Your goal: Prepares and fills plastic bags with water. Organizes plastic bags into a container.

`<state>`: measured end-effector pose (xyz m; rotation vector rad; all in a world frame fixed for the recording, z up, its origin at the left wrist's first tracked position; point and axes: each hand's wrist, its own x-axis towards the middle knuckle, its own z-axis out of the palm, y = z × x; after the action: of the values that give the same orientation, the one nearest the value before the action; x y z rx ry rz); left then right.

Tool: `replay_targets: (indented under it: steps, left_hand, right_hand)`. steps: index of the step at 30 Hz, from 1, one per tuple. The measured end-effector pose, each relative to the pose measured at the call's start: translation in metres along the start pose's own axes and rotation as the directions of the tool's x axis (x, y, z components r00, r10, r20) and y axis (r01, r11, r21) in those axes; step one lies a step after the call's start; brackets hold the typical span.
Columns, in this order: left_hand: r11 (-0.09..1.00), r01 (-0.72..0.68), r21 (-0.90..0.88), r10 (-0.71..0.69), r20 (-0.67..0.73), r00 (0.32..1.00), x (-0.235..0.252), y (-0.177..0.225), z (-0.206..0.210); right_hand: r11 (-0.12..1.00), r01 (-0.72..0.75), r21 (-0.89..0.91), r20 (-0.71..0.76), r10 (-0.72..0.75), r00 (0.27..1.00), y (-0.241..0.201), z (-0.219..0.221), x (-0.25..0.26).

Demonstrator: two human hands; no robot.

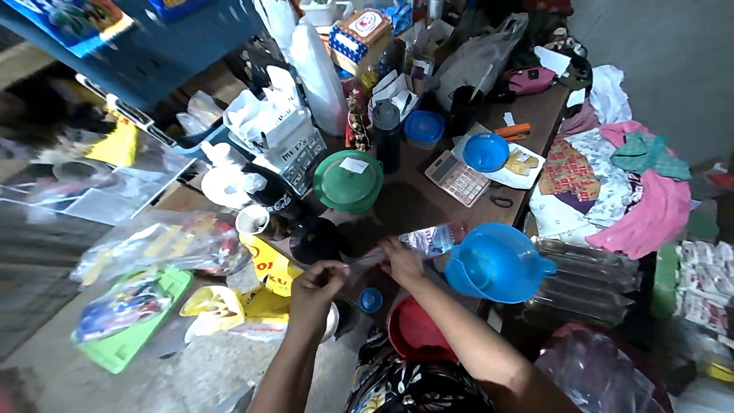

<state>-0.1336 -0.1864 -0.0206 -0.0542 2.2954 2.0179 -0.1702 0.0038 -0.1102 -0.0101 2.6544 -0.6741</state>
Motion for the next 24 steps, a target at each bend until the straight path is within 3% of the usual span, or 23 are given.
replay_targets:
  steps: [12, 24]
  left_hand:
    - [0.959, 0.006, -0.283, -0.044, -0.128, 0.991, -0.033, 0.024, -0.046]
    - [0.936, -0.116, -0.332, 0.072, -0.144, 0.987, -0.063, 0.045, -0.07]
  right_hand:
    - [1.0, 0.029, -0.01, -0.008, -0.029, 1.0, 0.002, -0.004, 0.002]
    - [1.0, -0.027, 0.002, -0.001, 0.027, 1.0, 0.006, -0.003, 0.004]
